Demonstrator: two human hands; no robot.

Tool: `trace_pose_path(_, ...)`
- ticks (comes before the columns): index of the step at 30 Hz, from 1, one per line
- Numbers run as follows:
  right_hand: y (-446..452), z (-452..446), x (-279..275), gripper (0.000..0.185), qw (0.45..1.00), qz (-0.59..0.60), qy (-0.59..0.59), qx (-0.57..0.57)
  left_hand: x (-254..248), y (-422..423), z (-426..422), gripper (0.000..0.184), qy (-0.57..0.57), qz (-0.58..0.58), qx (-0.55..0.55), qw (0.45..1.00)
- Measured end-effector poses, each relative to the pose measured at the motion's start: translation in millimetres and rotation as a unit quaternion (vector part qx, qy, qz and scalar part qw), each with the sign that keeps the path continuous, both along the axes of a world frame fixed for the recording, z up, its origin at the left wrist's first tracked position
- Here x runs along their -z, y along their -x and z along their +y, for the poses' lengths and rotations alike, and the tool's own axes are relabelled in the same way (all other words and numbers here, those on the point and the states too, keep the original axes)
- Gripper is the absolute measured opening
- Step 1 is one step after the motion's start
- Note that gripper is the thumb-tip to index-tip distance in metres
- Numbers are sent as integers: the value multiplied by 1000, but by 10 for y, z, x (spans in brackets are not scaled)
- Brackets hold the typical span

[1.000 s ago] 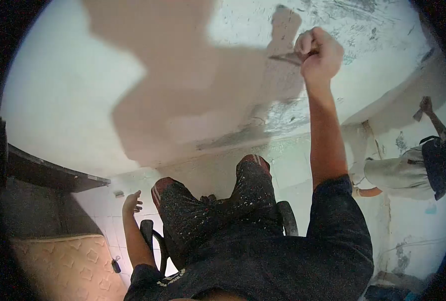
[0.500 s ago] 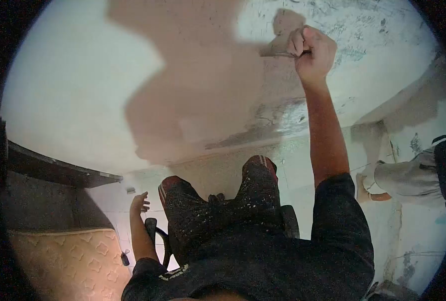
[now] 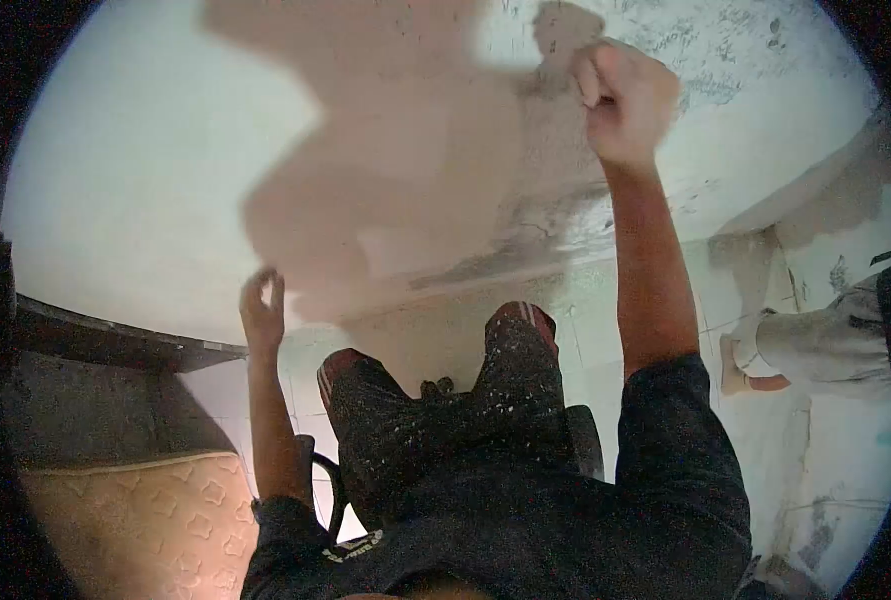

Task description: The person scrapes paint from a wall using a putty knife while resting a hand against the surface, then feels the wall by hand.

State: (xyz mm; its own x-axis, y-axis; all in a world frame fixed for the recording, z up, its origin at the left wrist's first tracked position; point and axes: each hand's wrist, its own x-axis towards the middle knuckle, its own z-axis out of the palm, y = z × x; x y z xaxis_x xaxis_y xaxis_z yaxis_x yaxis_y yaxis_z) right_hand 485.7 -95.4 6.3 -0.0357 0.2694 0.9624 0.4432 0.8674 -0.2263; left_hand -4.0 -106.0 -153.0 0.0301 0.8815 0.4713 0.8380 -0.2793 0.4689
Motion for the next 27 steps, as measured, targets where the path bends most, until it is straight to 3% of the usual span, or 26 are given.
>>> trace_pose_path(1, -41, 193, 150, 28, 991, -37, -11, 128, -394, -297, 90, 28, -84, 14, 29, 996)
trace_pose_path(2, -27, 163, 199, 27, 987, 75, 132, -56, -747, -539, 173, 28, -146, 11, 64, 987)
trace_pose_path(3, 45, 51, 134, 29, 995, 48, 74, -50, -993, -722, 296, 28, -221, 25, 71, 972)
trace_pose_path(5, 160, -215, -109, 34, 984, 55, 20, -167, -1599, -1058, 533, 33, -364, 12, 141, 921)
trace_pose_path(6, 190, -300, -162, 38, 953, 96, 34, -286, -1815, -1181, 653, 35, -457, 26, 153, 876)
trace_pose_path(8, 324, -188, -134, 40, 983, 140, 86, -77, -2106, -1356, 978, 46, -561, 40, 110, 819)
trace_pose_path(10, 200, -68, -194, 39, 973, 152, 108, -132, -2305, -1653, 1159, 47, -603, 38, 107, 790)
trace_pose_path(11, 174, -126, -220, 39, 974, 148, 112, -130, -2260, -1692, 1278, 47, -600, 33, 105, 792)
trace_pose_path(14, 126, -143, -351, 39, 953, 85, 73, -281, -2105, -1758, 1642, 51, -638, 105, 13, 762)
trace_pose_path(15, 75, -34, -347, 37, 945, 45, 57, -318, -2091, -1787, 1393, 54, -537, 105, 7, 837)
trace_pose_path(17, 182, 162, -123, 35, 968, 146, 51, -197, -2058, -1817, 1403, 55, -533, 126, -10, 837)
trace_pose_path(19, 180, 71, -216, 36, 967, 123, 91, -204, -2038, -1840, 1430, 55, -544, 139, -43, 827)
trace_pose_path(21, 199, -62, -346, 37, 941, 125, 107, -295, -2055, -1872, 1438, 58, -510, 155, -129, 836)
trace_pose_path(22, 109, -77, -412, 38, 918, 54, 96, -382, -2077, -1853, 1428, 58, -513, 153, -132, 834)
trace_pose_path(23, 164, 9, -283, 39, 985, 33, 32, -167, -2069, -1845, 1403, 60, -502, 145, -110, 846)
trace_pose_path(25, 329, 108, -151, 39, 975, 156, 86, -129, -2052, -1840, 1371, 63, -491, 136, -78, 857)
trace_pose_path(27, 289, -38, -246, 37, 971, 145, 116, -149, -2064, -1797, 1433, 65, -529, 131, -63, 836)
